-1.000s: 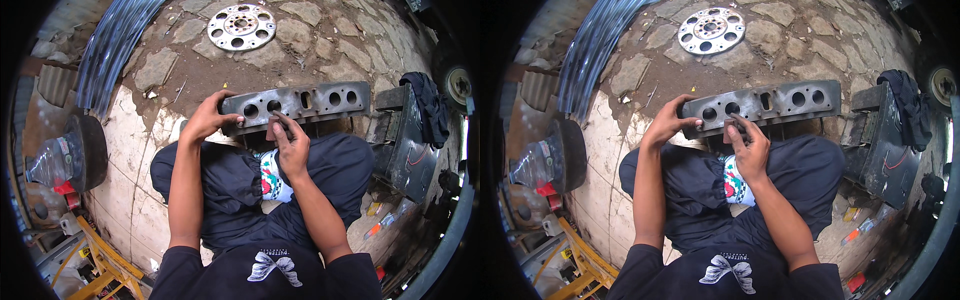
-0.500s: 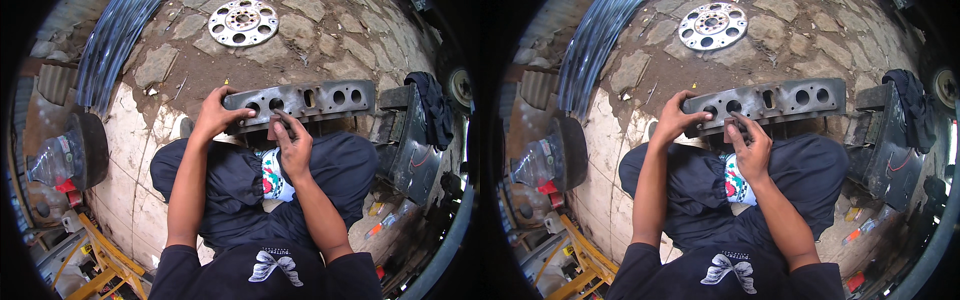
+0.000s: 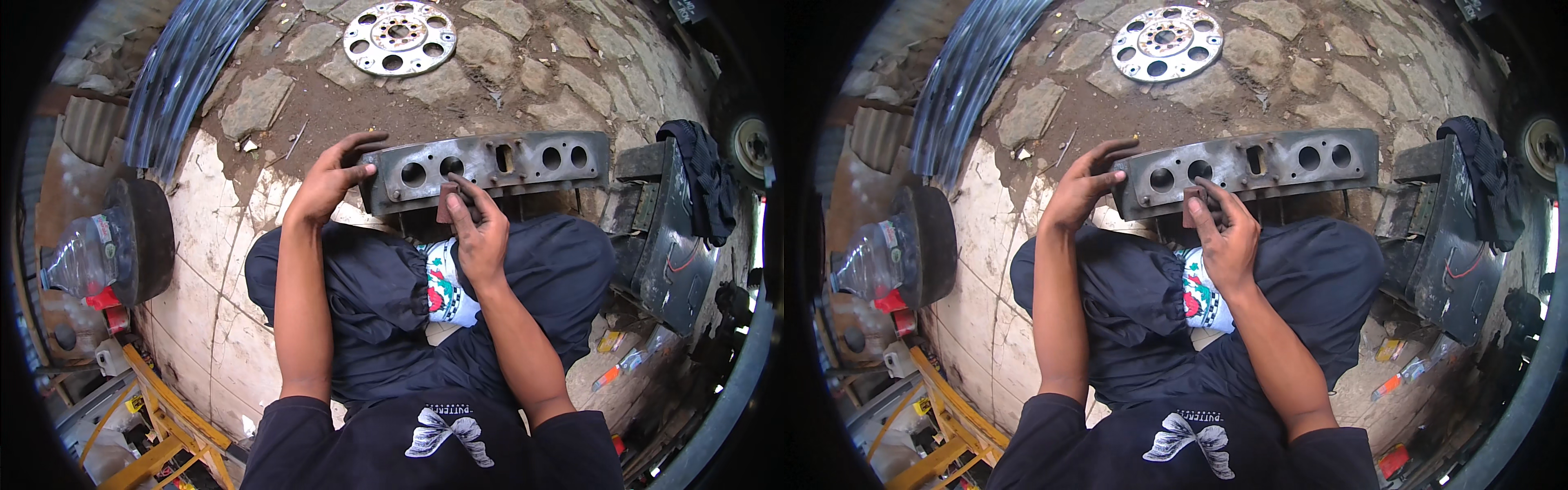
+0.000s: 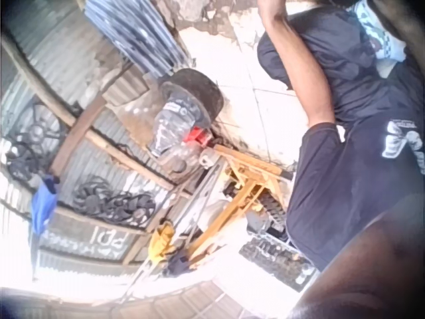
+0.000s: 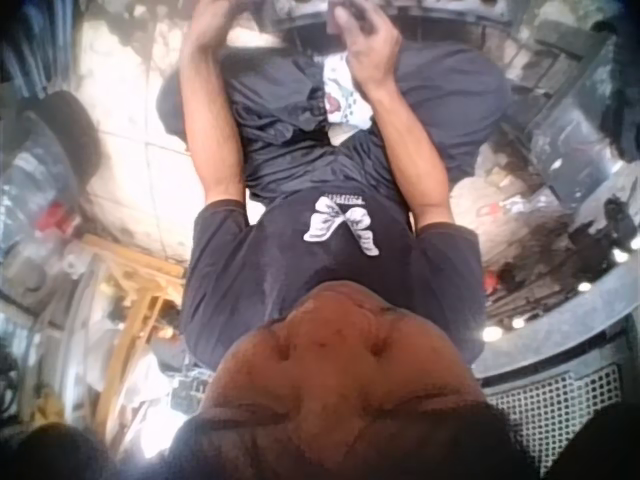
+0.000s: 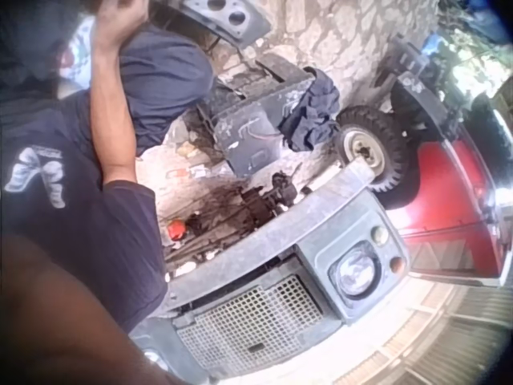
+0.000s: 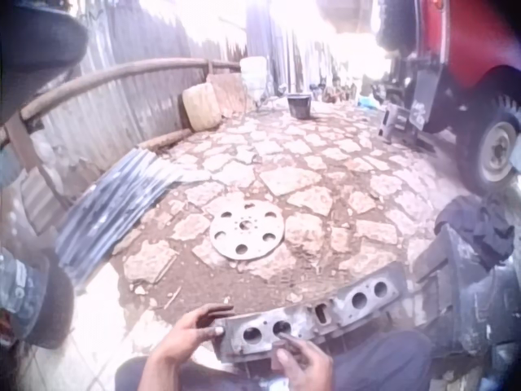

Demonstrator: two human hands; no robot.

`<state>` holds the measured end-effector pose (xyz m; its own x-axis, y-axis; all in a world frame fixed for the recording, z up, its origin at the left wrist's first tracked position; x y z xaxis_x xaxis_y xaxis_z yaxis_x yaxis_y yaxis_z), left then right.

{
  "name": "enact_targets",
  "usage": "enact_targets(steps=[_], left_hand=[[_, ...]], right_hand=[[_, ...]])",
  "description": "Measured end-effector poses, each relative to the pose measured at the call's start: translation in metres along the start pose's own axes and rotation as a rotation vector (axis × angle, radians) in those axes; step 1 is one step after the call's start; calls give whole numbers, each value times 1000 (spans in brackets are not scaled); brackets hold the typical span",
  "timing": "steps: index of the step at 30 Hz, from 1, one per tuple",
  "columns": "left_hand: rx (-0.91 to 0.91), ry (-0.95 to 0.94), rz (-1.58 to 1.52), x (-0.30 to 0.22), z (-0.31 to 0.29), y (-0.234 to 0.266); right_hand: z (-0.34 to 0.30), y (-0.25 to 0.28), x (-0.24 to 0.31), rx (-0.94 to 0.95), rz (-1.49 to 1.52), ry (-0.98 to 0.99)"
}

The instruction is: The person sits on the ground and scrubs a metal engine cylinder head with a small abrasive pad. They repeatedly rub the surface and the edges of the circular openings, occasionally flipping the part to work on different sides.

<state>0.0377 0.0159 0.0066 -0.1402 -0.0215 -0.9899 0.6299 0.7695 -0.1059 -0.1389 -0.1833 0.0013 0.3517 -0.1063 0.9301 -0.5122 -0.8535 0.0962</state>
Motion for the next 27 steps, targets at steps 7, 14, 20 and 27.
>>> enact_targets(steps=[7,14,20,27], left_hand=[[-584,-358,588,-9,-46,-32],[-451,-223,200,11,-133,-125],[-583,-208,-245,27,-121,-139],[-541,-283,292,20,-112,-89]], right_hand=[[-10,-2,8,-79,-72,287],[-42,-20,6,-84,-270,557],[-58,-25,6,-59,-438,737],[-54,-6,22,93,-136,654]])
Point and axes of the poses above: each hand's wrist, its own z-axis towards the middle knuckle, its own y-axis out of the back of the hand, x = y × z, the point moved 2 cm from there along z, towards the middle knuckle, and after that the axes turned 14 degrees about -y, right-handed, at the moved point
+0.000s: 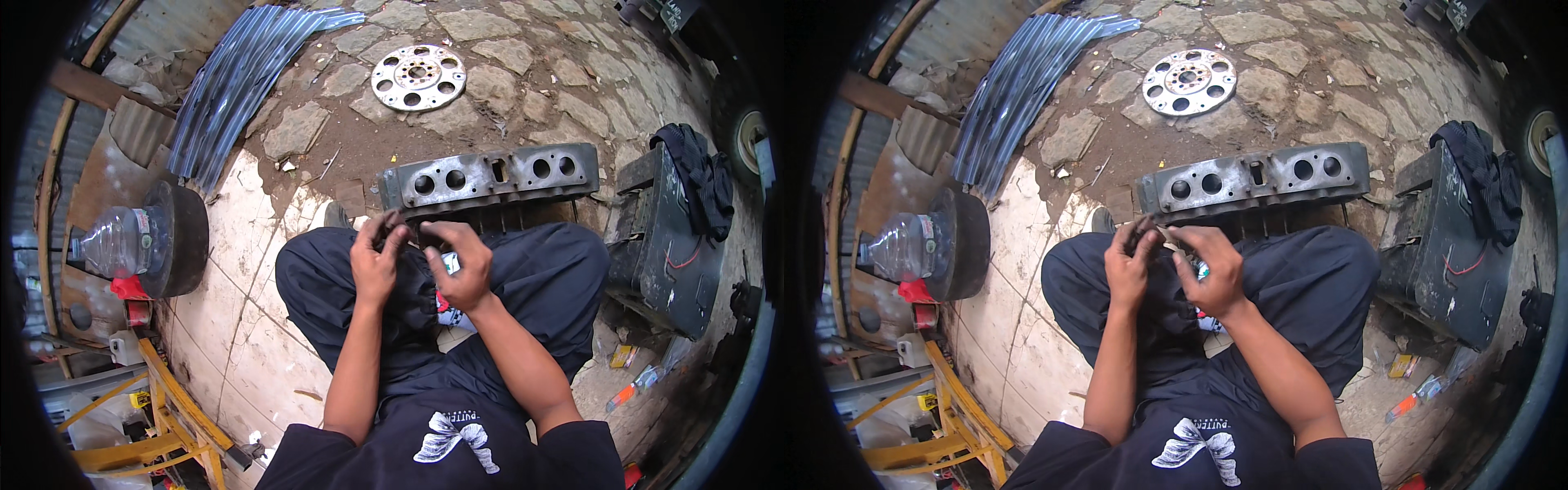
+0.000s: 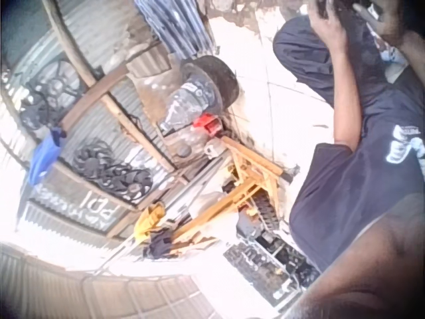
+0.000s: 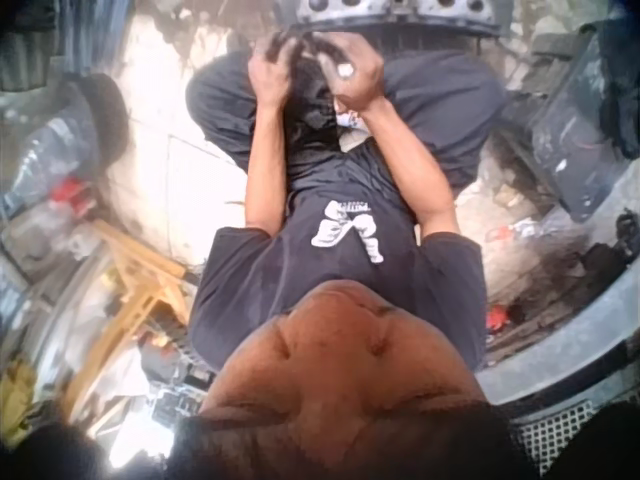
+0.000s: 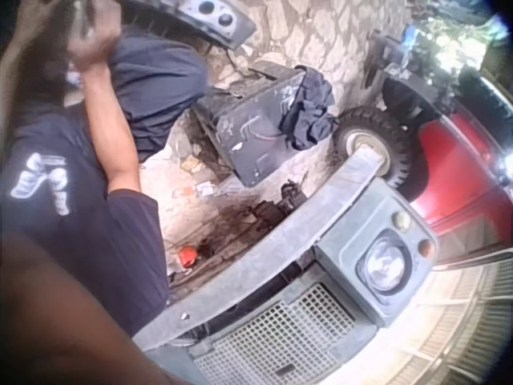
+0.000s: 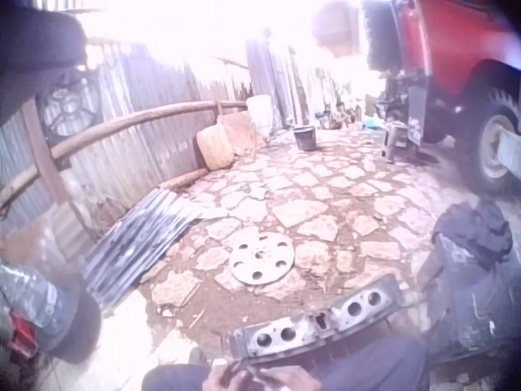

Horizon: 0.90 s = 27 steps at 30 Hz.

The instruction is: The person sits on the ground and scrubs a metal engine cylinder head with a small abrasive pad. They repeatedly rub the surface and the edges of the circular openings, occasionally flipping the part to work on different sides.

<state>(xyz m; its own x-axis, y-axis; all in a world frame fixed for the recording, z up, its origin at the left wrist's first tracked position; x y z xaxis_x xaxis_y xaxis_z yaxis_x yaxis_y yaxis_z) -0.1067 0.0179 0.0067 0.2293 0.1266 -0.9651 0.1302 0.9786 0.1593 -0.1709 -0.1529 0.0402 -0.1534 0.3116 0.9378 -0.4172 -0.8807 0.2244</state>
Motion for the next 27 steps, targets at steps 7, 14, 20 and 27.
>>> enact_targets(steps=[7,14,20,27], left_hand=[[-140,-77,427,-13,21,-15],[-102,-340,491,4,19,-24],[7,-495,689,-6,30,-21],[57,-464,720,-13,30,-17]], right_hand=[[15,24,-36,-301,178,-460],[7,22,-51,-248,143,-455],[9,19,-46,-211,204,-483],[8,20,-47,-225,211,-486]])
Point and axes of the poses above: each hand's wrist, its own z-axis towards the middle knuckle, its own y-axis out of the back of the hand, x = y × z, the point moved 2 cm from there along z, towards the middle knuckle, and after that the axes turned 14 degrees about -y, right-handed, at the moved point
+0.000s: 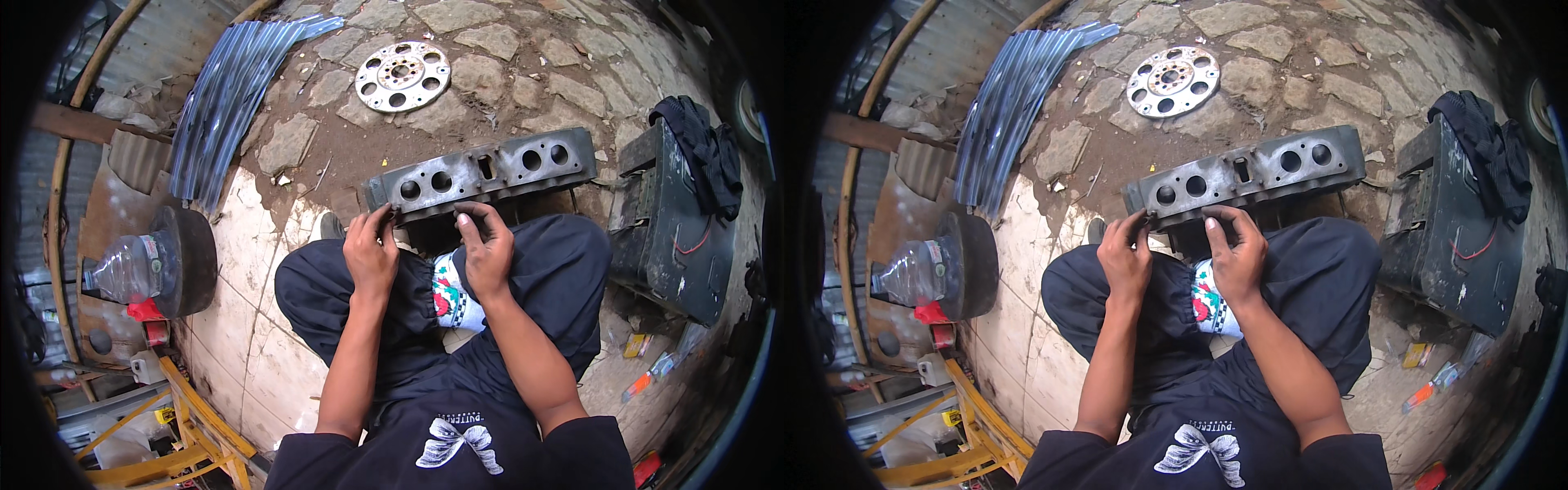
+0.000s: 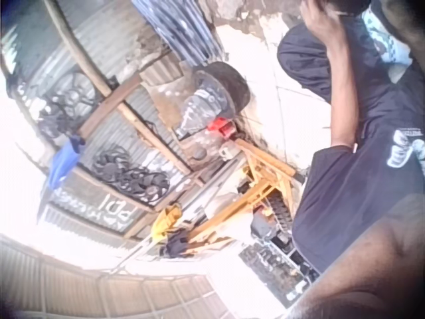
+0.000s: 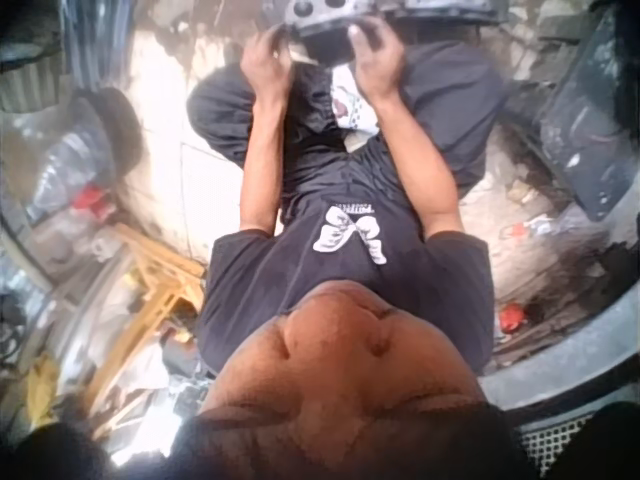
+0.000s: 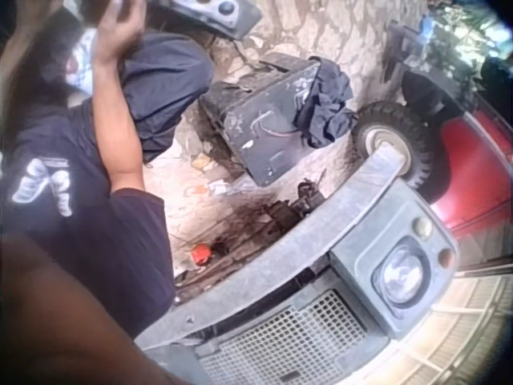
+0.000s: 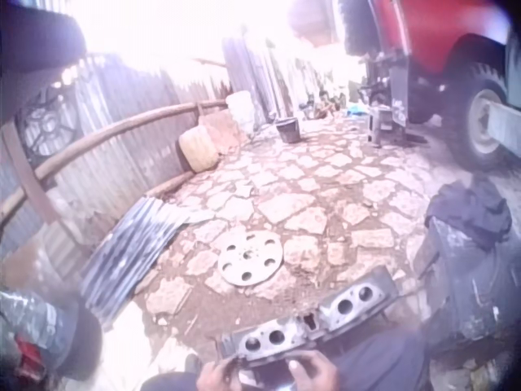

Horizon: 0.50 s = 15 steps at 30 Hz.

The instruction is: The person sits on the ground and scrubs a metal engine cylinder head with a small abrasive pad. They repeatedly rub the surface and the edges of the circular openings, occasionally flipping the part to work on different sides.

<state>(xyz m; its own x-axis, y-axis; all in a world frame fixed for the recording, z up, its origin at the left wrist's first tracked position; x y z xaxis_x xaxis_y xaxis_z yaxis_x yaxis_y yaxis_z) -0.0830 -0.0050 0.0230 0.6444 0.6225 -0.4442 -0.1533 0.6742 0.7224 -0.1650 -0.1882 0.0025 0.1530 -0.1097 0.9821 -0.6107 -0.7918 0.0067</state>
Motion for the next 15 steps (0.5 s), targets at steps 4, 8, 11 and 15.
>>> enact_targets(steps=[4,8,11,15], left_hand=[[1,8,-20,-1,1,-2],[11,27,-5,-3,-9,-5],[-33,57,-70,-4,-18,-6],[-153,155,-169,-6,-26,-3]], right_hand=[[-4,0,13,9,90,-111],[-3,2,5,1,27,-44],[-2,2,8,1,61,-86],[-1,0,2,3,45,-111]])
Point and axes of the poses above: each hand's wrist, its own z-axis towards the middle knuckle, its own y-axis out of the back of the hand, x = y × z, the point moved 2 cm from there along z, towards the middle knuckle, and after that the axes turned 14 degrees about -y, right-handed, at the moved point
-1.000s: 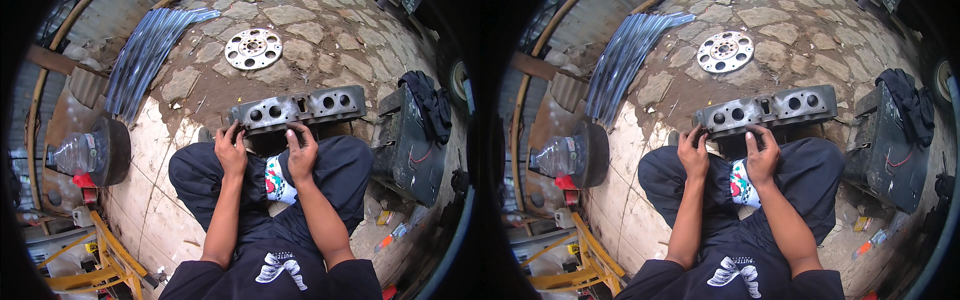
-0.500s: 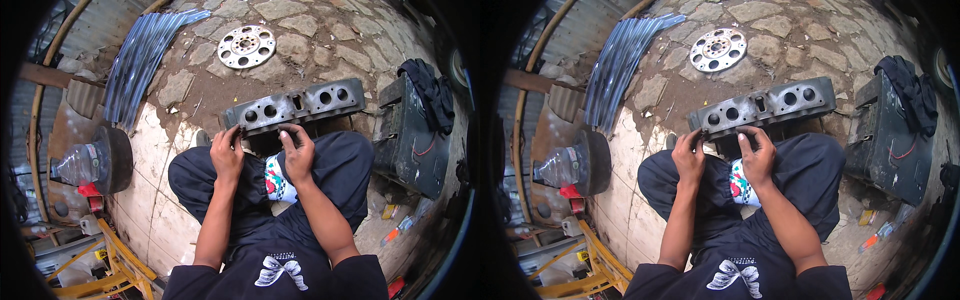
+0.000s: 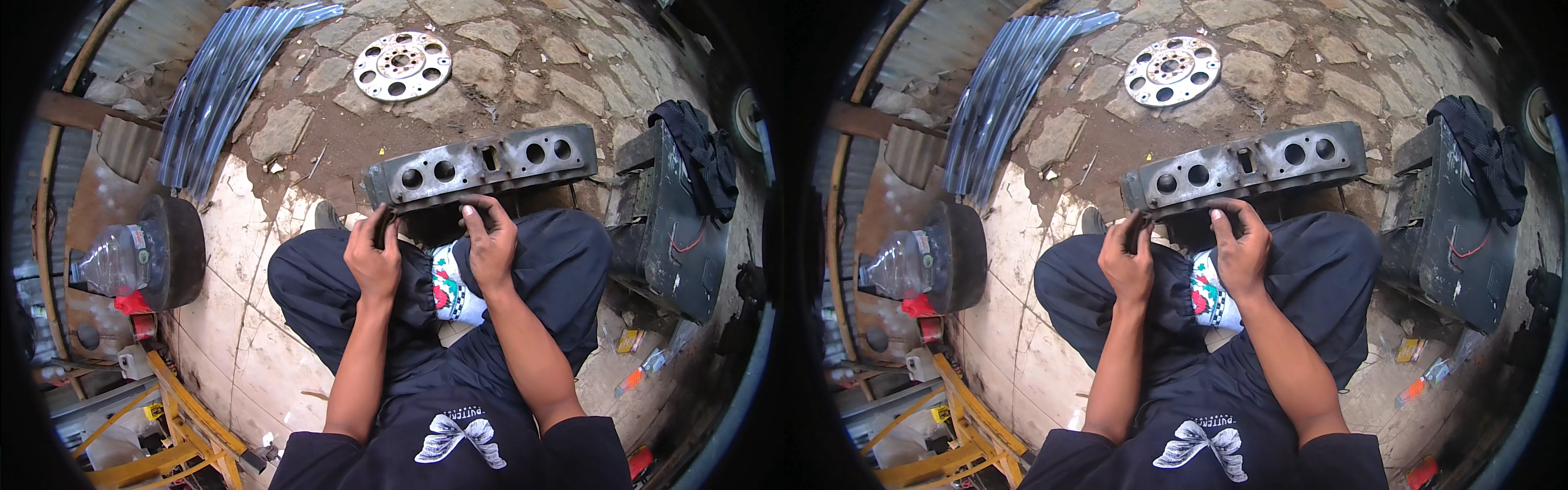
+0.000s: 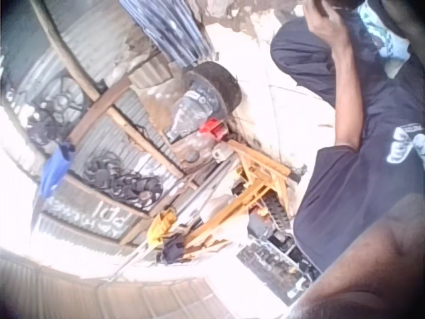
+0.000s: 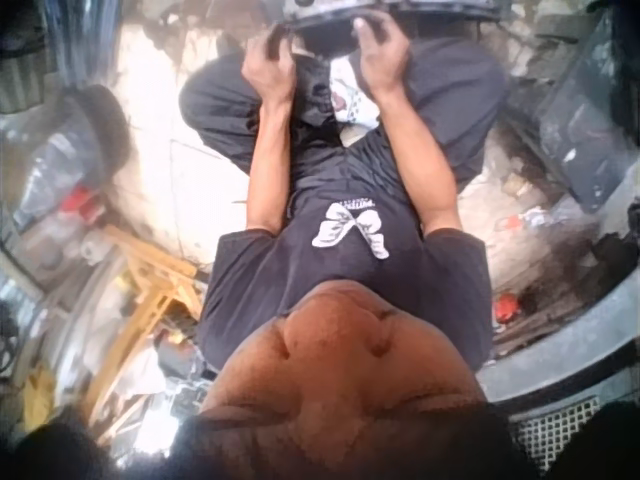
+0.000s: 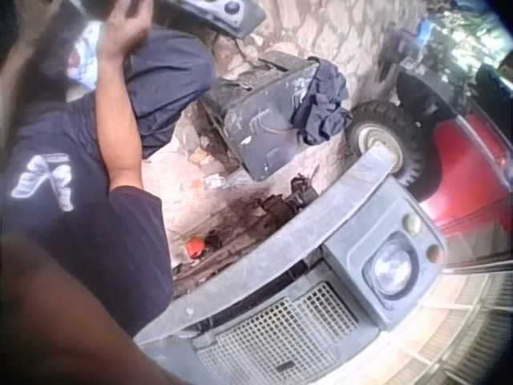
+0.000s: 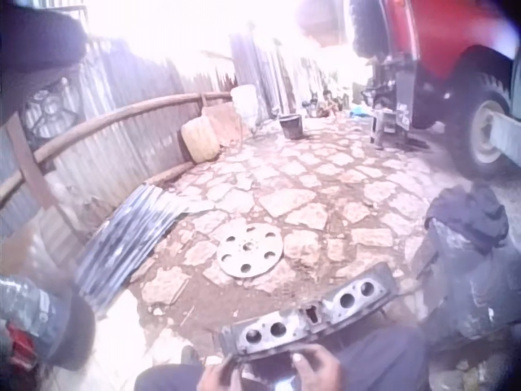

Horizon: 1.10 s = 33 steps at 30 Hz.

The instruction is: The person sits on the ground and scrubs a metal engine cylinder head with a small abrasive pad. They repeatedly rub the surface and the edges of the circular openings, occasionally flipping the part to work on different sides.

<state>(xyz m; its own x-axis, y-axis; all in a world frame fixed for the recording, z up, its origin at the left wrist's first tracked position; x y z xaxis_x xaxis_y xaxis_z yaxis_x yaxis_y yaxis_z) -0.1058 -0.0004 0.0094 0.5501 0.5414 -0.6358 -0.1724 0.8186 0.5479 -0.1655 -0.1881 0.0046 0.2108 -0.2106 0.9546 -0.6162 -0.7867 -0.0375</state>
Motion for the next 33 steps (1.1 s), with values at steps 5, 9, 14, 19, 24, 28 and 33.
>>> enact_targets(steps=[5,9,14,19,24,28,33], left_hand=[[-10,-9,12,6,12,-5],[14,-14,-57,-12,-3,-5],[3,99,-252,-28,-32,-14],[100,333,-502,-16,-45,-16],[92,562,-935,-20,-47,-10],[216,476,-853,-15,-45,10],[354,264,-753,-31,-23,28]], right_hand=[[5,-5,-3,13,-37,-73],[6,-13,1,64,-55,-20],[-10,-25,16,421,-215,60],[-12,-18,10,390,-309,185],[-7,-10,17,440,-354,131],[-10,-1,20,583,-135,-152],[-14,13,18,719,278,-447]])
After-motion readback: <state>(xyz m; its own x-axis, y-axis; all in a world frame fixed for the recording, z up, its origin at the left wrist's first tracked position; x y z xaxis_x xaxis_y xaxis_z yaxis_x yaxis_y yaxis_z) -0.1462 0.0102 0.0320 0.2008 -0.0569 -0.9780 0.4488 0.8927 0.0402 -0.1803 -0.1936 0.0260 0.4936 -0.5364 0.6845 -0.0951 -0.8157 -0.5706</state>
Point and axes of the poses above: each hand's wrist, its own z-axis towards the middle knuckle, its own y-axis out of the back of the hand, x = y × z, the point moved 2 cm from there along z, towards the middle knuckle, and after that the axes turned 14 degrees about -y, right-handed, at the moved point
